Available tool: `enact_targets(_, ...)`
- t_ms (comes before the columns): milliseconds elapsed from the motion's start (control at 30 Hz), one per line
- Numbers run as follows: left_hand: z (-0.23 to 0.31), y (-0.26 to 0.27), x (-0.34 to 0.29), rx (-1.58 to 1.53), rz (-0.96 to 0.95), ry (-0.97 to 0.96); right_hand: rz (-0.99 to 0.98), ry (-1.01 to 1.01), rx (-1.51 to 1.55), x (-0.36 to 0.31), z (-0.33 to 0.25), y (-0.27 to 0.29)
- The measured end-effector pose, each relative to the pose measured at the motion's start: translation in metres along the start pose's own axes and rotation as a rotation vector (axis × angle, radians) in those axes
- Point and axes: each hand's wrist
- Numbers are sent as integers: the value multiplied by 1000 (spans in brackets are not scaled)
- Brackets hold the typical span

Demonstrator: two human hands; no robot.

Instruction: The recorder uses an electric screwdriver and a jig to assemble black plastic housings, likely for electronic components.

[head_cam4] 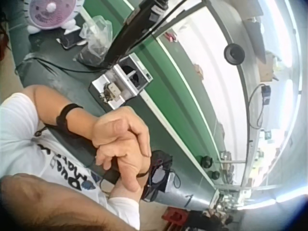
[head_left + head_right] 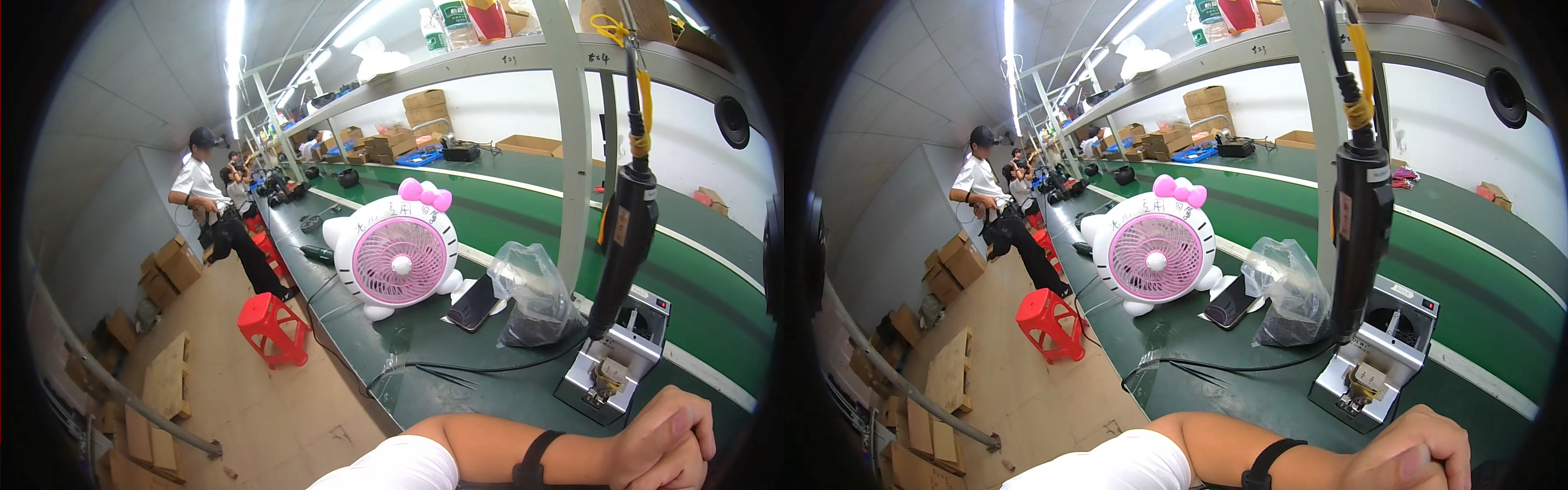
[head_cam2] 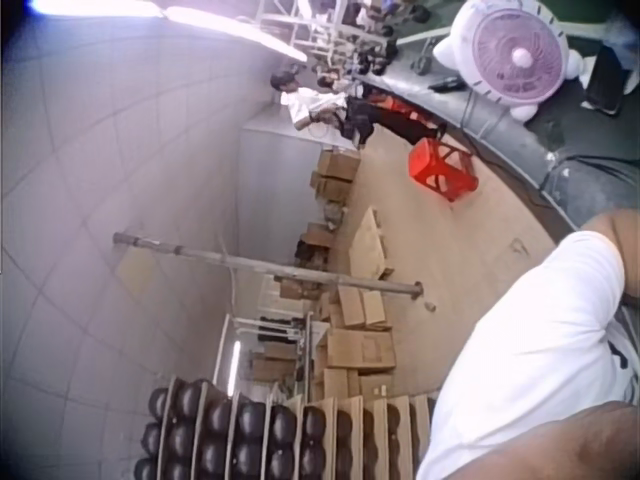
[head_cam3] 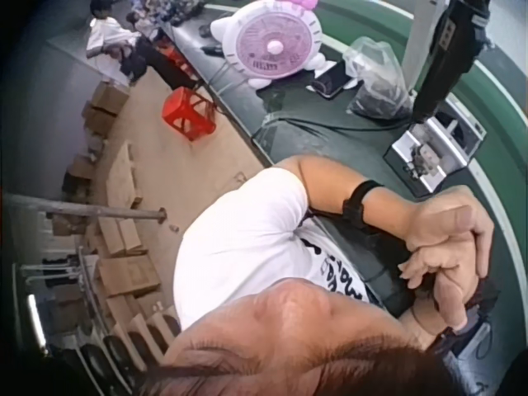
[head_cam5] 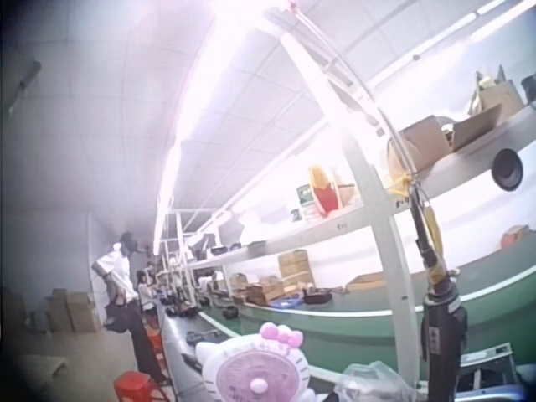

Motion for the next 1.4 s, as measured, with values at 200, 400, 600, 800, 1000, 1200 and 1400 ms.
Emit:
enact_targets(200,42,-8,2,115,56,113,131,60,10,-24,0,-2)
enact_targets(400,22,17,-1,-147,9,-34,-43,218,-165,11,8,12)
enact_targets(600,14,-40,8,-61,337,-63,-317,803,202,18,75,20)
enact_targets(800,40,-66,-31,-5,428,-340,-132,851,195,53,110,-50)
enact_targets(1000,17,-60,-10,65,489,-676,178,855,19,43,117,-43)
enact_targets(1200,30,-37,19,726,256,-1023,553,846,-169,31,111,-30)
enact_targets(1400,27,-36,14,877,320,-892,888,812,-311,28,110,-25)
Point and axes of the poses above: each hand's wrist, its own x-axis towards the middle knuckle, its own y-axis out of the back of the hand, z = x × y, and after that the axes turned 4 degrees about z, right-handed
